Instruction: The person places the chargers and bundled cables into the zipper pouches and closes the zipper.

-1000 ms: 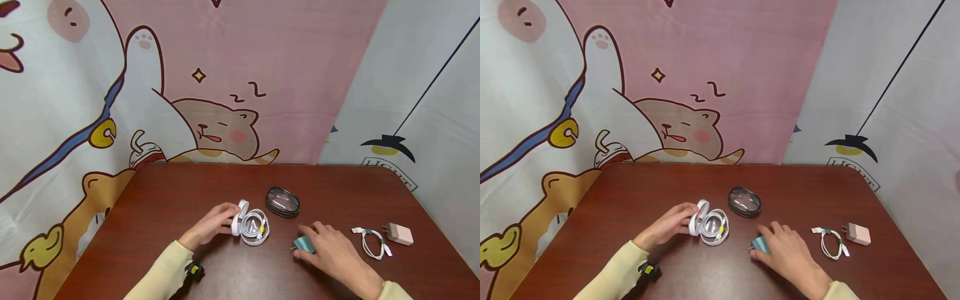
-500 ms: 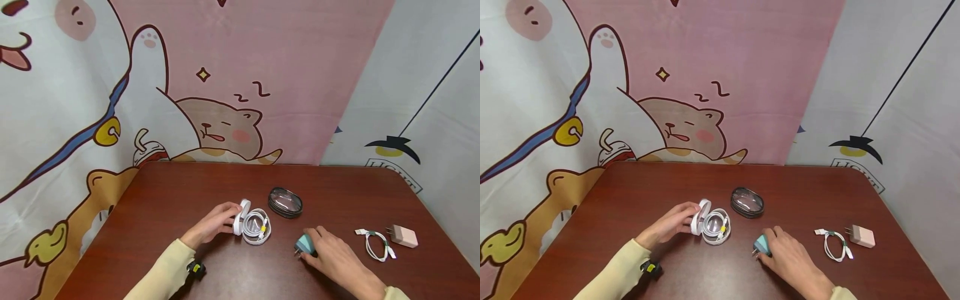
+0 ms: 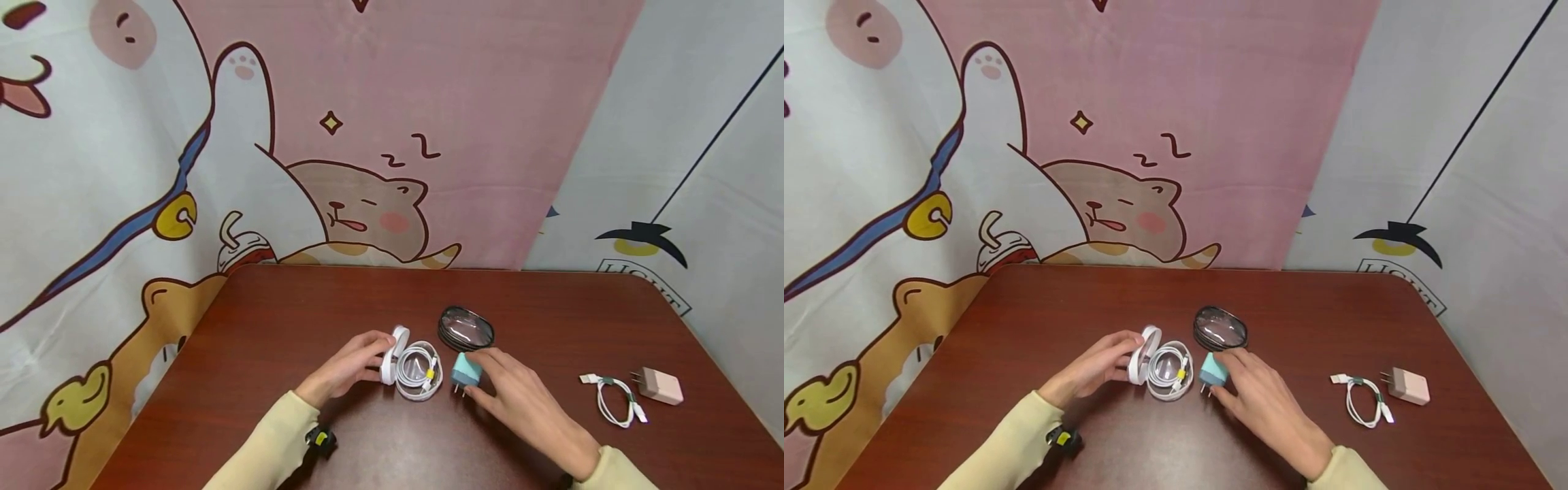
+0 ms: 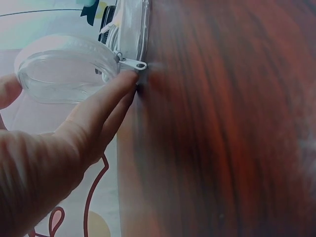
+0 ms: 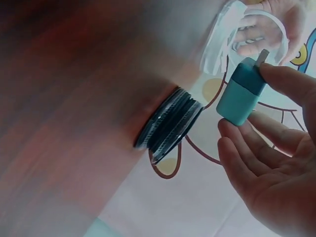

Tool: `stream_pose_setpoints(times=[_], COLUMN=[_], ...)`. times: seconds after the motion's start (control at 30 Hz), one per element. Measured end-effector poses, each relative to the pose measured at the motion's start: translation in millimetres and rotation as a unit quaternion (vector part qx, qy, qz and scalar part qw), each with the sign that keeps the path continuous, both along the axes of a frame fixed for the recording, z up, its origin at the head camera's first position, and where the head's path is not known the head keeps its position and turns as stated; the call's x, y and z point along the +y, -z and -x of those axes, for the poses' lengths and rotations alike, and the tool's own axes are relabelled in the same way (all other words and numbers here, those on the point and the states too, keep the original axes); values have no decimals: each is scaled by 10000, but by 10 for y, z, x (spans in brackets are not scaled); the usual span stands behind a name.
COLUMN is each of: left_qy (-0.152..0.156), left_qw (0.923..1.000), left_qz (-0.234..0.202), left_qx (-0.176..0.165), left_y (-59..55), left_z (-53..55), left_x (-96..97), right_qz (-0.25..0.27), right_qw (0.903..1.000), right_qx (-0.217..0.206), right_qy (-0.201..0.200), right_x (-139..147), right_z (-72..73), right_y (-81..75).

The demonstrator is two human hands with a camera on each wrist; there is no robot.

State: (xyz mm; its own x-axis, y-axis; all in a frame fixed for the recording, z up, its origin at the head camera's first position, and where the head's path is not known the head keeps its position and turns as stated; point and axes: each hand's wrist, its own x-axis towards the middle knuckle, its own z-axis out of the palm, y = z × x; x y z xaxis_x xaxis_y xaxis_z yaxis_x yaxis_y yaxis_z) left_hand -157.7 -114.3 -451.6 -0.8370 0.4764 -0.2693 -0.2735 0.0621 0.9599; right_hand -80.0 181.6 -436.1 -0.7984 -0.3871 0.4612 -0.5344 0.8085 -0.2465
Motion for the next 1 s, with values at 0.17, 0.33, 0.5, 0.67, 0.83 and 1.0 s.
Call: stream_pose_setpoints(times=[0.17,0.33,0.5,0.67,0.83,1.0], left_qy=[15,21,20,58,96,123], left_qw=[10000,10000,10000,10000,9999,9999], left_qz=[-13,-15,-10,-12,-17,-38], left_qx=[2,-3,6,5,35,54], left_y=[-1,-8,-12,-11,-16,-22], left_z=[-3,-10,-14,-12,-12,-11], left_x=[-1,0,-1,-6,-14,-21], right_qz=[10,40,60,-48,-249,-356], right_qw=[9999,9995,9991,9984,9971,9959], right_qx=[-61,-40,-39,-178,-292,-344], right_qy=[-109,-299,-427,-533,-661,-757], right_x=[-118,-249,-360,-460,-541,-594], right_z=[96,165,204,240,275,319], right_y=[-48,-54,-40,-3,46,98])
